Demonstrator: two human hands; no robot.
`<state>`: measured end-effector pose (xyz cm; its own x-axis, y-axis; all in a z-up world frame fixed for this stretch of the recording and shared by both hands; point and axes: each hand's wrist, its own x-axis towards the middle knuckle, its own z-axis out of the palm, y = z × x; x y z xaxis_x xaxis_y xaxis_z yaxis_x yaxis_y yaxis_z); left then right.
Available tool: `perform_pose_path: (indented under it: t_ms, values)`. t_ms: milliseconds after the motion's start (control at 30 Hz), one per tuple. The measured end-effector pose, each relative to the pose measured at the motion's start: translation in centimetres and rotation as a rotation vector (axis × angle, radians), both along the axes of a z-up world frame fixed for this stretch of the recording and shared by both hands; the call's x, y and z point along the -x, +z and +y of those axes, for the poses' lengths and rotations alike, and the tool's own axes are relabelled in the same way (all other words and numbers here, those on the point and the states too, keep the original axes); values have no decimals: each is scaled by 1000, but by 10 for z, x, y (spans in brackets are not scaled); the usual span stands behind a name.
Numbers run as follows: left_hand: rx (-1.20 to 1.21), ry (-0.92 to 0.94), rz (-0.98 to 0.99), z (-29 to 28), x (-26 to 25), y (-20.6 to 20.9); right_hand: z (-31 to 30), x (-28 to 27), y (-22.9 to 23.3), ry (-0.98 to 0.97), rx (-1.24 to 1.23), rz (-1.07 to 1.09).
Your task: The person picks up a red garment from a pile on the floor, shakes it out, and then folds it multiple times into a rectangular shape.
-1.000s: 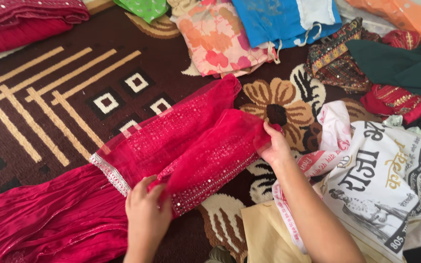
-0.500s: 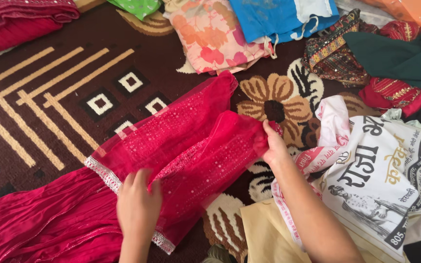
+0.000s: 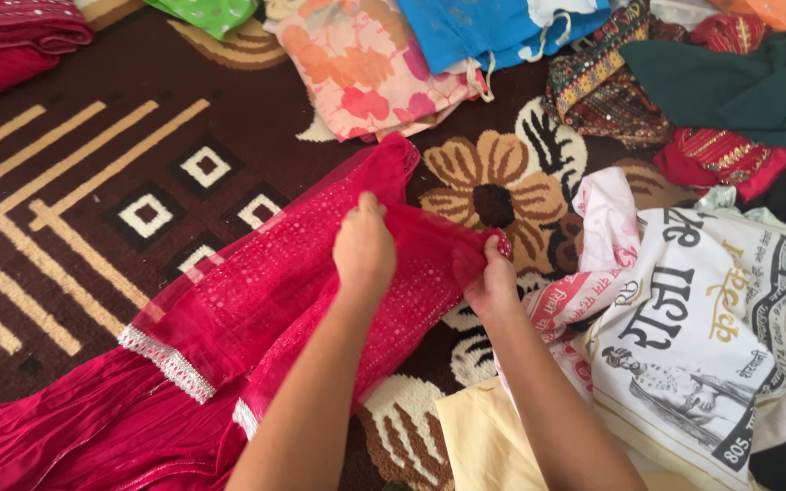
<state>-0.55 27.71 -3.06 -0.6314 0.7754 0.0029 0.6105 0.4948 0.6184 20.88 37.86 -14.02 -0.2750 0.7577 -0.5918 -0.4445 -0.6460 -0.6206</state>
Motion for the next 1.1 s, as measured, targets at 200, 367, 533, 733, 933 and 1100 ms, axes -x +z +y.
perform_pose_path:
  t_ms: [200,367,533,733,933,1100]
  values:
    - [133,-201,-111,-16,37,17,-9,12,17,-154,-180,-327]
    - [-63,3,-258,-96,57,32,-21,35,90,-353,-1009,-1030]
    - [-87,345,59,-226,31,43,-28,103,131,268,-1603,-1072]
    - [-64,643,-169,-279,-25,34,-50,146,124,1024,-1763,-1012]
    - [-261,758,-428,-265,-33,22,-42,145,98,840,-1807,-1059]
    - [-315,737,-432,-264,-28,11,-32,139,93,652,-1835,-1074]
